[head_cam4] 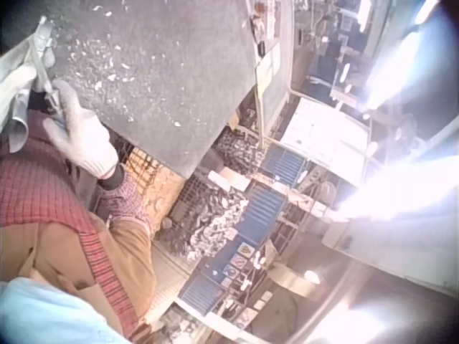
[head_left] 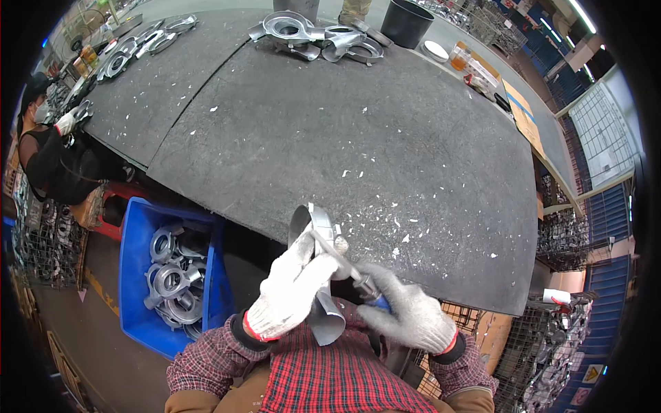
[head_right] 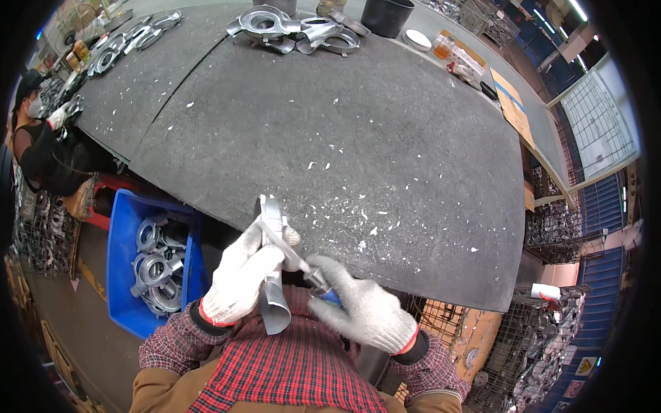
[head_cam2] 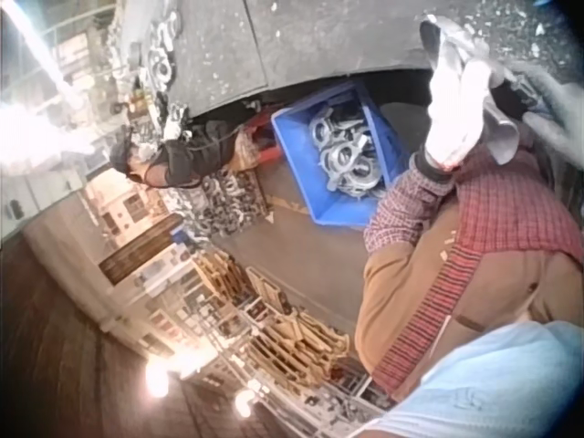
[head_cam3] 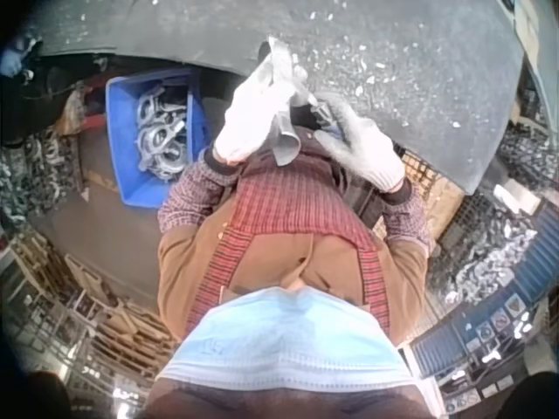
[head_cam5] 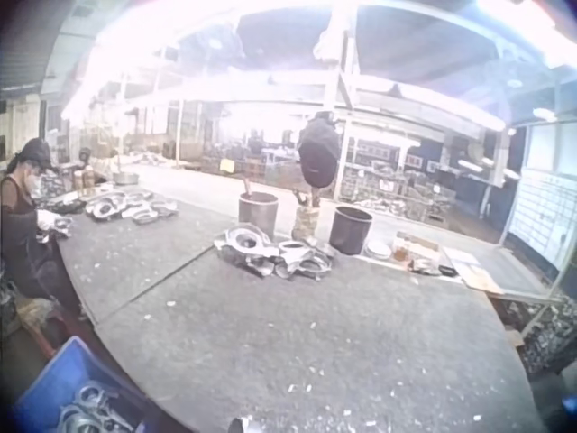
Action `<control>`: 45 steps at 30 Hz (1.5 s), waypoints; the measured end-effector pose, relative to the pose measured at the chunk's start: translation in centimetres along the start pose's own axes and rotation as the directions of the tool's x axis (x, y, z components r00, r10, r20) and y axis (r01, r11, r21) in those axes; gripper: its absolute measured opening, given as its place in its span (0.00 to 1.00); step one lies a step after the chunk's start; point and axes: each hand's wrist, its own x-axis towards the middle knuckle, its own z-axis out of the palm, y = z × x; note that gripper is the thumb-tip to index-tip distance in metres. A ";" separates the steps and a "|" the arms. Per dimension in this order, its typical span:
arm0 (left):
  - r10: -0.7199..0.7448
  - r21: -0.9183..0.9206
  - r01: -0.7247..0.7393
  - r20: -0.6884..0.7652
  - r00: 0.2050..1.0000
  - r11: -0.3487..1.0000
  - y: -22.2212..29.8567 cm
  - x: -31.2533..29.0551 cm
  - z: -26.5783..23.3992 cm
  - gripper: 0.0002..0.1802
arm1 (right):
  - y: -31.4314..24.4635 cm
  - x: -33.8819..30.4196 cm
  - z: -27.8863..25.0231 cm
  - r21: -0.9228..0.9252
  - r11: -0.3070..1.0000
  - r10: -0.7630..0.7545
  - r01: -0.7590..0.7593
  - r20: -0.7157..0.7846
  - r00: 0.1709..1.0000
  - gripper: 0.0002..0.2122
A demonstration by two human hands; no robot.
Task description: The person deburrs a metal casing using a handheld scraping tool, working along its edges and openings, and places the component onto the table.
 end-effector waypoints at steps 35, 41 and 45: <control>-0.191 -0.029 0.205 0.258 0.947 0.978 1.4 0.6 -2.4 0.70 | -0.1 -1.2 0.1 -0.381 0.909 -0.205 0.170 -0.052 0.977 0.32; -0.104 -0.079 0.128 0.261 0.960 0.989 1.0 0.0 -2.4 0.60 | -0.8 -0.7 0.4 -0.448 0.871 -0.234 0.203 -0.015 0.972 0.30; -0.159 -0.183 0.200 0.218 0.963 0.963 1.0 -0.1 -2.9 0.63 | -0.3 -0.7 0.0 -0.402 0.901 -0.236 0.163 -0.138 0.962 0.30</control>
